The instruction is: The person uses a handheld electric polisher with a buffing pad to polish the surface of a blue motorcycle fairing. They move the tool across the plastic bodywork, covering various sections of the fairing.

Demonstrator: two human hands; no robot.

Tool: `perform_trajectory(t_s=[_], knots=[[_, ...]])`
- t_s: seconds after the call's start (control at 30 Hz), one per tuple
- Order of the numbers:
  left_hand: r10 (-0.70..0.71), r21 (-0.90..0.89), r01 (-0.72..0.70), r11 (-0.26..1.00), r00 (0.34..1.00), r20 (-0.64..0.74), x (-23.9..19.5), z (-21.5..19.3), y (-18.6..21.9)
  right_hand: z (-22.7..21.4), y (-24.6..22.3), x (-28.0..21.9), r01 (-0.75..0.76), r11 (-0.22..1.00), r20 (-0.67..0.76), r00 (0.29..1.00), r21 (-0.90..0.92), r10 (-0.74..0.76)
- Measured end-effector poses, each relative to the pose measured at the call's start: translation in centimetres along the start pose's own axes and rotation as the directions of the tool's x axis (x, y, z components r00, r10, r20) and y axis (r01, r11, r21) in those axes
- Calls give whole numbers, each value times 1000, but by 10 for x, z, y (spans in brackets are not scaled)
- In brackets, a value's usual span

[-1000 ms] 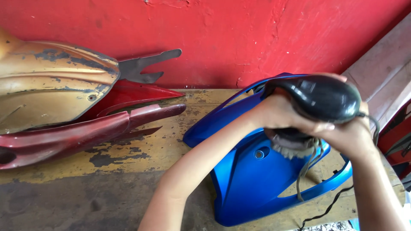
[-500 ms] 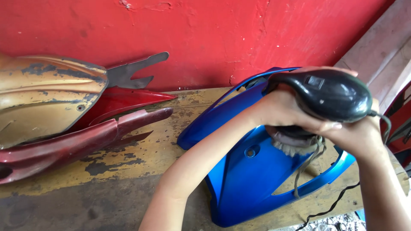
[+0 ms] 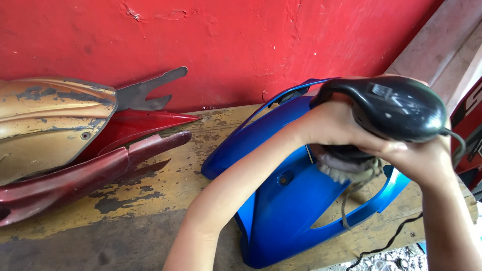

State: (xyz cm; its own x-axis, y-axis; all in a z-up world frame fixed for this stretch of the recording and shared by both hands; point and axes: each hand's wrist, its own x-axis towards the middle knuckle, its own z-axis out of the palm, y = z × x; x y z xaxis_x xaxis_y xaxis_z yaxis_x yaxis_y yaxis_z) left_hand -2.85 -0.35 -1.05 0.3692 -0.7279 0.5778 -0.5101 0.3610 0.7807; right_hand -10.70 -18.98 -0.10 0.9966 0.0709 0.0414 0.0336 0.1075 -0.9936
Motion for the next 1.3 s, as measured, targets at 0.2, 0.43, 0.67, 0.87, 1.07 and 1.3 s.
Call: perform_trajectory(t_s=[0.2,0.43,0.67,0.87,1.07,1.3], knots=[[7,101,-6,995,1000,-9,27,2,-2,-70,28,27,331,824,55,937,-459,-346],[-83,176,89,980,996,-42,29,10,-1,-59,21,13,267,951,64,964,-156,-260],[9,56,-10,998,1000,18,20,34,-7,-29,12,-27,255,718,31,950,-647,-310],[-75,223,65,973,997,34,44,33,-17,-42,31,-25,462,597,-25,777,-655,-628],[121,94,-127,988,990,68,7,51,30,-9,25,-67,442,544,38,799,-713,-600],[-73,212,51,976,992,101,23,53,-6,-25,28,-52,387,734,-16,879,-558,-476]])
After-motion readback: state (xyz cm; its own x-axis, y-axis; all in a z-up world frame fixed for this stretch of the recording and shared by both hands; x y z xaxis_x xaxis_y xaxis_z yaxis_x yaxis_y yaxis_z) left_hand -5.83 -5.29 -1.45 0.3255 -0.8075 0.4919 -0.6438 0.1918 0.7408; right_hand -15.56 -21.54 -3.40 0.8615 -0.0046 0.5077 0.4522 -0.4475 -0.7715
